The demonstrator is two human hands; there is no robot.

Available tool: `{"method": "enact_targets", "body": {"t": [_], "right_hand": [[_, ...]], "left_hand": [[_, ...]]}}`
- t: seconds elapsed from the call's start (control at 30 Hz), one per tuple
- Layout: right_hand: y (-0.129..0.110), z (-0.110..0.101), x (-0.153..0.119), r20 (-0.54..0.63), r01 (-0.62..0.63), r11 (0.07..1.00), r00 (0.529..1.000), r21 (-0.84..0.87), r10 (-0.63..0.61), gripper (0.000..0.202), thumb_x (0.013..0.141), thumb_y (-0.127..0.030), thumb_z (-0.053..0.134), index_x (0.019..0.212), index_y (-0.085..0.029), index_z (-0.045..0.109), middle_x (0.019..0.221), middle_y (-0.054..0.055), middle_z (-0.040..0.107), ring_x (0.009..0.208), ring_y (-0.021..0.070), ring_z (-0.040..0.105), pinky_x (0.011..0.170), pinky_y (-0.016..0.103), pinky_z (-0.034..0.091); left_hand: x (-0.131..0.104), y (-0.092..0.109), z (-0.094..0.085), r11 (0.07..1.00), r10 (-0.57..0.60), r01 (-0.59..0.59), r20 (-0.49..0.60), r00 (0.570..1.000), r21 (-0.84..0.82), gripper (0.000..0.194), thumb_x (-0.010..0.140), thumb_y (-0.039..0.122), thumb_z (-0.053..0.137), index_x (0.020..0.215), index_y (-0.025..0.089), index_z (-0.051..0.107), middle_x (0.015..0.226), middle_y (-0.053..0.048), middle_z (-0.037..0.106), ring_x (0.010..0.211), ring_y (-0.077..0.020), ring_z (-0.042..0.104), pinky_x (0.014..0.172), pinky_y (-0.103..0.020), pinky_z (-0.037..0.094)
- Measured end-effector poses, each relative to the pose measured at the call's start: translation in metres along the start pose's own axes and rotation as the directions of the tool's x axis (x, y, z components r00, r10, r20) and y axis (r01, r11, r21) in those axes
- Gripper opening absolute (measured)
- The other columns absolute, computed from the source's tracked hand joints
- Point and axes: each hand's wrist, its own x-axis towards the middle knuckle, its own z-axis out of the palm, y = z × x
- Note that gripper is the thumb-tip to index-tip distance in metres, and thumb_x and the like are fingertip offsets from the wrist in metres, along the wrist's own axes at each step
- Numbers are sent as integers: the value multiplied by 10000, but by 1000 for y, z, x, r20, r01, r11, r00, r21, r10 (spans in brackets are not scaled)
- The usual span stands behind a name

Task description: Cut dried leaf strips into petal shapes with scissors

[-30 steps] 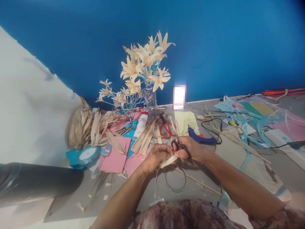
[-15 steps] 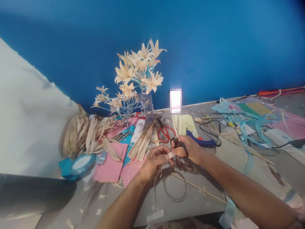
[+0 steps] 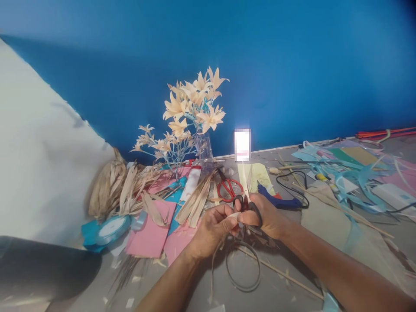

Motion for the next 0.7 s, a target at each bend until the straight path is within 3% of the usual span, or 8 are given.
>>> {"method": "enact_targets", "body": {"t": [0.2,0.33,0.5,0.57,0.7], "right_hand": [[5,1,0,-62,96,994,993,-53,-99,262,627,-297,747,765,-196,548,590,-21,604,534,148,568,520,244,415],[6,-5,2,-97,125,990,987,-65,-131,293,637,-316,774,802,-192,566,612,-30,575,557,141,540,556,254,415],[7,-9,4,-181,113,981,973,-156,-140,386,645,-426,820,847,-165,619,564,-48,524,516,111,444,512,238,336],[6,-11,4,-124,119,972,982,-201,-146,449,684,-527,800,861,-150,632,589,-20,570,529,120,475,525,245,358],[0,-17,1,158,187,957,975,-223,-154,674,721,-776,666,897,-126,641,734,59,655,563,141,549,532,259,403]], "left_hand": [[-2,7,-4,1000,-21,22,48,999,-10,401,623,364,896,675,159,555,654,-22,656,602,-122,563,607,-242,379],[0,11,-6,1000,18,-18,3,1000,-16,332,679,379,856,766,143,640,661,-33,677,611,-130,581,652,-259,415],[0,17,-9,994,41,-50,-89,995,-99,214,726,311,804,727,149,664,613,-5,637,590,-116,561,645,-255,412],[-1,19,-9,987,58,-71,-93,994,-144,202,726,308,795,723,155,664,595,6,614,582,-116,550,644,-261,411],[-3,21,-9,980,90,-101,-74,993,-169,207,724,312,799,713,161,657,562,18,575,561,-113,520,619,-262,385]]}}
